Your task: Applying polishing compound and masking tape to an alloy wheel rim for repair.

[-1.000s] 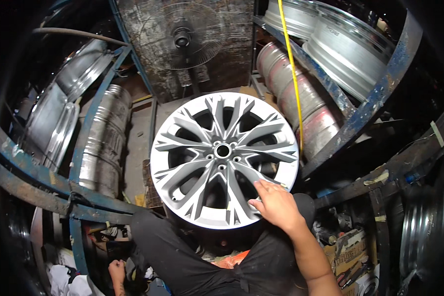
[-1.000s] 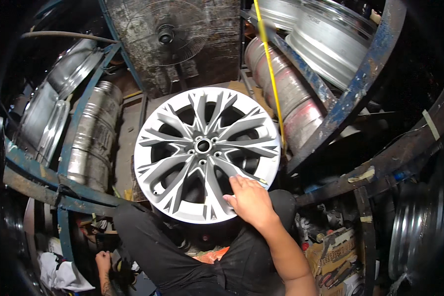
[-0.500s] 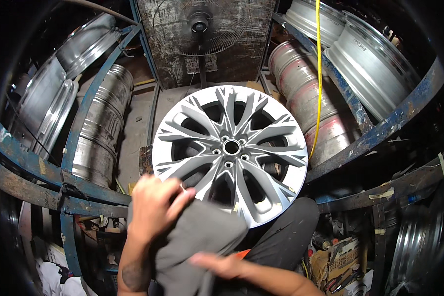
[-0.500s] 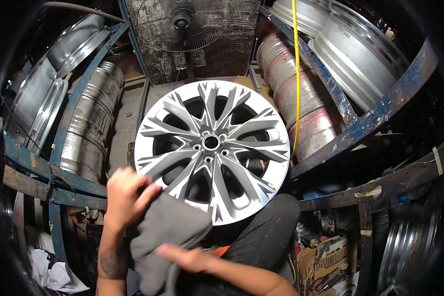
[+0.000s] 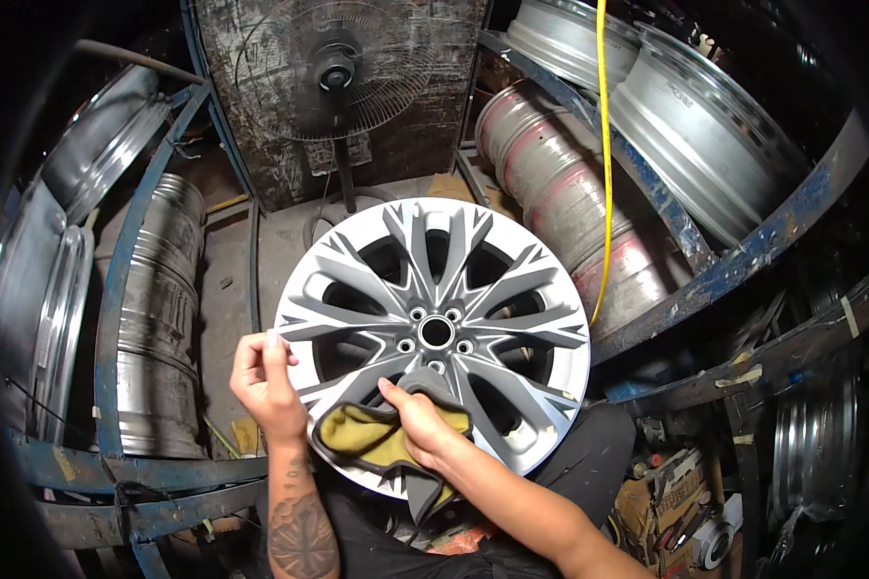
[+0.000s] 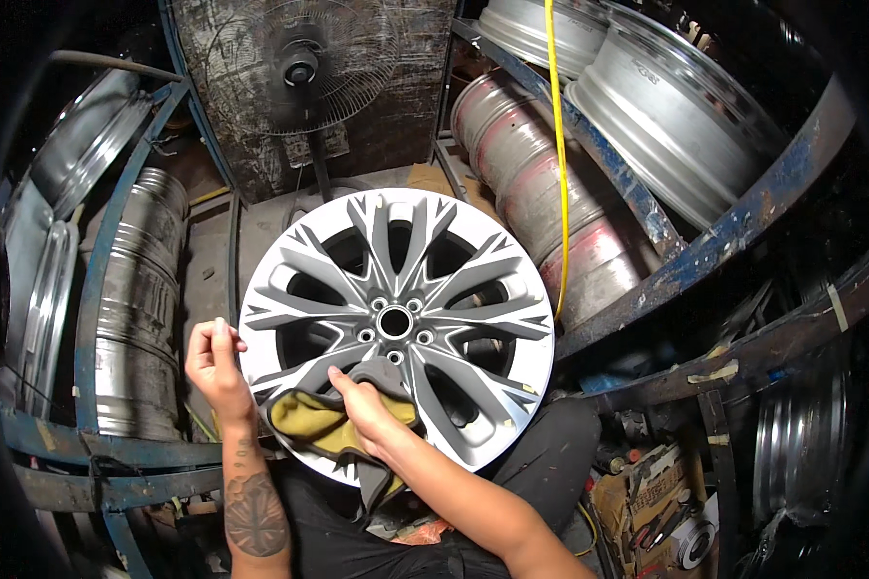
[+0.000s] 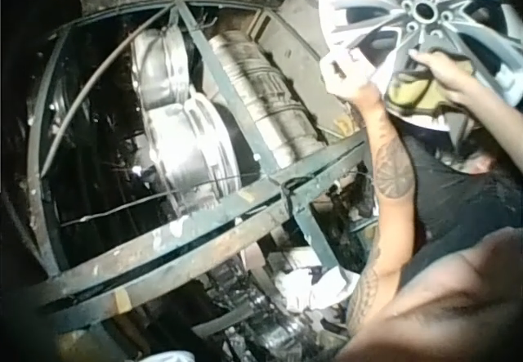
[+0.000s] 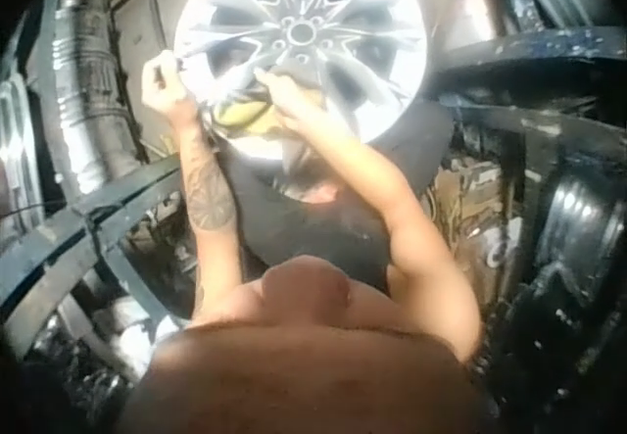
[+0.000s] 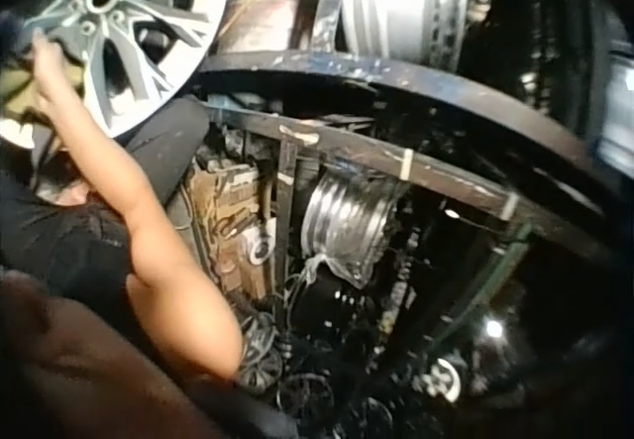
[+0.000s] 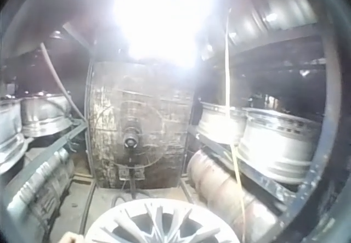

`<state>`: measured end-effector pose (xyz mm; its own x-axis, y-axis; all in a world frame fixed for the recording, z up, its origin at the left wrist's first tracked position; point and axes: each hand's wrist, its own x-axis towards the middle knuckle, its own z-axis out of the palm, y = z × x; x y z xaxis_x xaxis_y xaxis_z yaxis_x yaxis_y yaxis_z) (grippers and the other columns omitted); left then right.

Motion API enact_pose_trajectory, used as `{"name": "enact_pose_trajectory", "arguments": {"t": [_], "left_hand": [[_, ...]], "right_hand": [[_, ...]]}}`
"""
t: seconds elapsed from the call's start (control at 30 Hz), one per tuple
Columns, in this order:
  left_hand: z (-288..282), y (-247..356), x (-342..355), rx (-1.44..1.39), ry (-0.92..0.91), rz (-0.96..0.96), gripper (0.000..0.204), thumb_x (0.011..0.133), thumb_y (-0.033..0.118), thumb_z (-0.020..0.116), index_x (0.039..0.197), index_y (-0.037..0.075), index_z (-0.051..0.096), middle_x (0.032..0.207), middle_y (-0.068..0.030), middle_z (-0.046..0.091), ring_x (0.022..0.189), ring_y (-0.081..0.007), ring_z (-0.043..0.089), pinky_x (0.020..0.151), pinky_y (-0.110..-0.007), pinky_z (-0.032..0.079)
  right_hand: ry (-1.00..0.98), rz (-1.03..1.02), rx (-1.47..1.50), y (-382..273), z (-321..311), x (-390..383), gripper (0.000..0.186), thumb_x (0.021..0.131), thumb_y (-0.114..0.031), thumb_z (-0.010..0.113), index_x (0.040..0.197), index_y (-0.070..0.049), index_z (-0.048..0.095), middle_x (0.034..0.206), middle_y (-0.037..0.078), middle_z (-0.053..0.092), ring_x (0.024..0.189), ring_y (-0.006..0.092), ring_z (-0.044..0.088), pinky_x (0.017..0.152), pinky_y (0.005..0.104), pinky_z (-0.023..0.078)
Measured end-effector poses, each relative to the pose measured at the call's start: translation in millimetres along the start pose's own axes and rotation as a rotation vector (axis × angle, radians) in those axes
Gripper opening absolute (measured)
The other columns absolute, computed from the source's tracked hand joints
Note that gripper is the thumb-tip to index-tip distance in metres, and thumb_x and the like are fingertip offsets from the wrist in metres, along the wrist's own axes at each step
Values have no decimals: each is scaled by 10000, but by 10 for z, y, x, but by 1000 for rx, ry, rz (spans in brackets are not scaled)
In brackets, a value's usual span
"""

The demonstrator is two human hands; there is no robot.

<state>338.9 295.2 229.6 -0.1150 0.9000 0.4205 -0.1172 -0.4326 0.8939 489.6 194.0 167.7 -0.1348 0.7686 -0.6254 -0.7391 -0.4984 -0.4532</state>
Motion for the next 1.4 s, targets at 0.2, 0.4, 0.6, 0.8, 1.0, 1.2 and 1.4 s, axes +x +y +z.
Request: {"name": "enact_pose_trajectory", "arguments": {"t": [0.2, 0.4, 0.6, 0.8, 1.0, 1.2, 1.4], "left_hand": [[-45, -185, 370, -59, 66, -157, 239, 1069, 150, 583, 857, 40, 595, 825, 9, 567, 741, -73, 512, 717, -224, 417], [108, -324, 434, -112, -4, -224, 242, 1074, 174, 586, 866, 52, 607, 828, 11, 561, 749, -73, 506, 710, -226, 411], [60, -246, 399, -142, -12, -263, 232, 1073, 185, 587, 885, 50, 604, 831, 2, 563, 751, -77, 510, 712, -229, 416], [148, -271, 393, -236, -37, -347, 230, 1072, 191, 575, 880, 67, 600, 834, 5, 589, 742, -72, 532, 724, -227, 430], [203, -223, 474, -193, -32, -329, 257, 1083, 240, 575, 871, 95, 574, 792, 27, 553, 718, -70, 539, 695, -234, 434], [107, -377, 558, -231, 9, -367, 258, 1066, 235, 601, 855, 86, 580, 794, 19, 572, 718, -71, 547, 698, -238, 448], [-59, -257, 606, -256, 112, -366, 252, 1063, 220, 594, 846, 93, 574, 786, 18, 557, 714, -76, 539, 691, -244, 443]], "right_hand": [[141, -843, -1419, 243, 103, -431, 683, 949, -436, 741, 1367, 80, 580, 1421, 266, 588, 1408, 396, 491, 1200, 451, 340], [452, -844, -2024, -295, -470, 276, 447, 872, -299, 595, 1209, -13, 663, 1179, 194, 656, 1169, 364, 605, 1070, 449, 437], [783, -454, -2063, -808, -1416, -741, 349, 809, -347, 627, 878, -62, 816, 869, 181, 757, 899, 367, 696, 919, 464, 500], [940, -241, -1731, -1407, -1037, -186, 592, 1008, -480, 456, 958, 17, 774, 953, 296, 737, 966, 474, 711, 904, 532, 552], [954, -647, -1821, -1517, -1319, -572, 365, 849, -321, 668, 902, 29, 754, 926, 301, 729, 911, 442, 730, 847, 520, 577], [628, -741, -2267, -1379, -1212, -174, 709, 956, -518, 631, 1393, 38, 580, 1478, 248, 552, 1381, 399, 496, 1176, 430, 391], [822, -424, -2146, -1541, -1085, -282, 665, 1004, -549, 546, 1124, 89, 688, 1246, 242, 646, 1220, 396, 580, 1080, 487, 402]]}}
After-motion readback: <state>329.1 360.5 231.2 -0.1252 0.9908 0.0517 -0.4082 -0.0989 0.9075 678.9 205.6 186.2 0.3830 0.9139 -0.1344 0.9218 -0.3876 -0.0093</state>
